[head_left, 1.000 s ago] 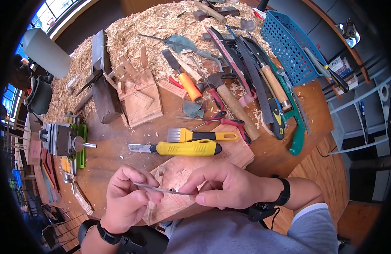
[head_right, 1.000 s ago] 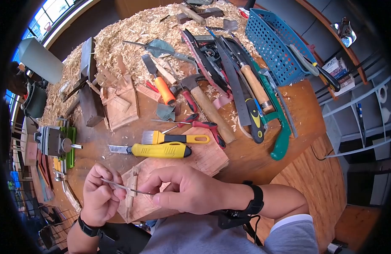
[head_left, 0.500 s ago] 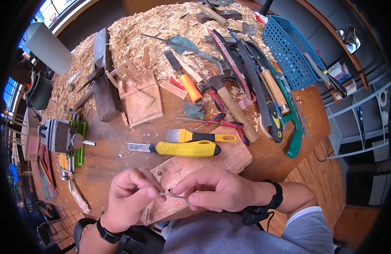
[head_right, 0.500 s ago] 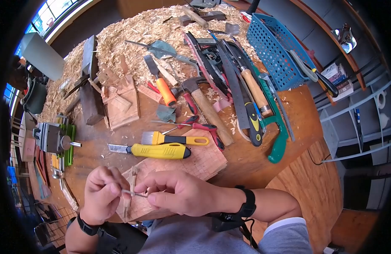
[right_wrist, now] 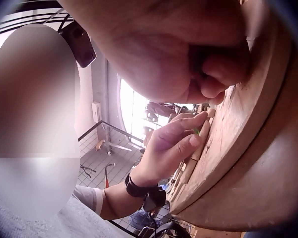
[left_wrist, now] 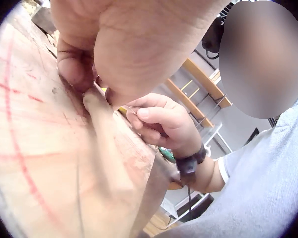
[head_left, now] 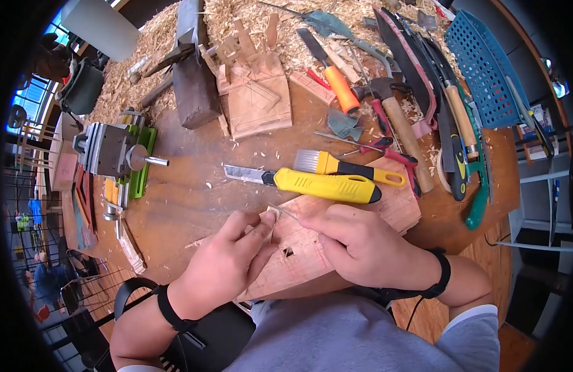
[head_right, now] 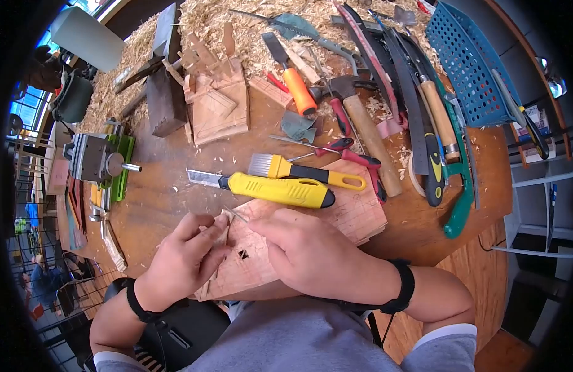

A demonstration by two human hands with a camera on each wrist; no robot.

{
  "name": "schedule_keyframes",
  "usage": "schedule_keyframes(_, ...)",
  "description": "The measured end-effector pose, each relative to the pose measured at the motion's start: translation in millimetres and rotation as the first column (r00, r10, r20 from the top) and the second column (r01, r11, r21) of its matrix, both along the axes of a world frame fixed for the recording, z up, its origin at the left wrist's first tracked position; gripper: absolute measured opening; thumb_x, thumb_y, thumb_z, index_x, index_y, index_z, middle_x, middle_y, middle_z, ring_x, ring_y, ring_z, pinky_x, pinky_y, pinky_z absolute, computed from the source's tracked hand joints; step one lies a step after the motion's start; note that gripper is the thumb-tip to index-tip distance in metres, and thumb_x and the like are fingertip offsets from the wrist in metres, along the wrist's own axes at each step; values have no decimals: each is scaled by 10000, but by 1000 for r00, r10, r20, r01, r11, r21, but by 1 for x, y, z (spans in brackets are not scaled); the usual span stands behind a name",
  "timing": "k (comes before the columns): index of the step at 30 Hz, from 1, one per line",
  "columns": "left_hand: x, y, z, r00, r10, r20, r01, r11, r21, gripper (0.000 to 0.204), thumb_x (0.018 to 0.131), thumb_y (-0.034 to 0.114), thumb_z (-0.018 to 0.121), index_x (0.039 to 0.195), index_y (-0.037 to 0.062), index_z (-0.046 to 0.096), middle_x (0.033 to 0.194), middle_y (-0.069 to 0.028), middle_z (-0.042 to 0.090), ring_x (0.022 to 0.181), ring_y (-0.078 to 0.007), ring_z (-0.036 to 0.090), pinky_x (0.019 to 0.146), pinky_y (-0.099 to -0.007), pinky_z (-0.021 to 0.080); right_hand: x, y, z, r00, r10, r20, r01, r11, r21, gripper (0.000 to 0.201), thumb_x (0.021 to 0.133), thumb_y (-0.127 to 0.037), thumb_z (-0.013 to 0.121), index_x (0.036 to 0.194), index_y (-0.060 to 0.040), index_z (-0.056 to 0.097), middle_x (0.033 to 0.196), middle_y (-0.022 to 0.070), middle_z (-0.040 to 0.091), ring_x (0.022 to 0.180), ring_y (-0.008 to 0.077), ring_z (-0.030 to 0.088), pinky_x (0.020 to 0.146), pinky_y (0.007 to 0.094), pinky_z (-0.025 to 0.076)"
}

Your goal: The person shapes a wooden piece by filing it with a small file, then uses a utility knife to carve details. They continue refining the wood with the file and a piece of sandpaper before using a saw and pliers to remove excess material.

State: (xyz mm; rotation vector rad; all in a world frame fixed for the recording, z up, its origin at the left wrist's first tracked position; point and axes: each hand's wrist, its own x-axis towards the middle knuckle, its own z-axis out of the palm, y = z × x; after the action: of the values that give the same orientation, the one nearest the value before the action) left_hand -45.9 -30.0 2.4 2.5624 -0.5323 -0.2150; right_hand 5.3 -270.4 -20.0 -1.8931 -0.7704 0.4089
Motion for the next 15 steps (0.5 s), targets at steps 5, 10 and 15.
schedule_keyframes(5,0,0,-5,1000,8,-20,-9,998,-58,416,856,35,722,1249,-42,610,1149,-178,558,809,-271,680,719,-359,560,3,-1,3,999,35,-23,-36,998,-53,319,871,-6,539,1168,43,643,918,190,622,865,352,641,764,410,522)
schedule_keyframes(10,1,0,-3,999,-6,-32,4,999,-49,404,860,14,709,1245,-51,607,1162,-177,553,826,-264,689,726,-353,564,6,1,0,999,32,-43,-33,999,-14,323,869,-2,543,1172,41,646,904,180,626,852,346,642,752,408,518)
schedule_keyframes(15,2,-1,-4,1000,10,-26,-11,998,-67,401,884,105,702,1252,-26,609,1095,-140,573,875,-283,659,722,-367,570,8,3,2,996,55,-73,-58,998,-33,331,862,6,547,1175,42,649,906,181,632,855,346,642,753,411,513)
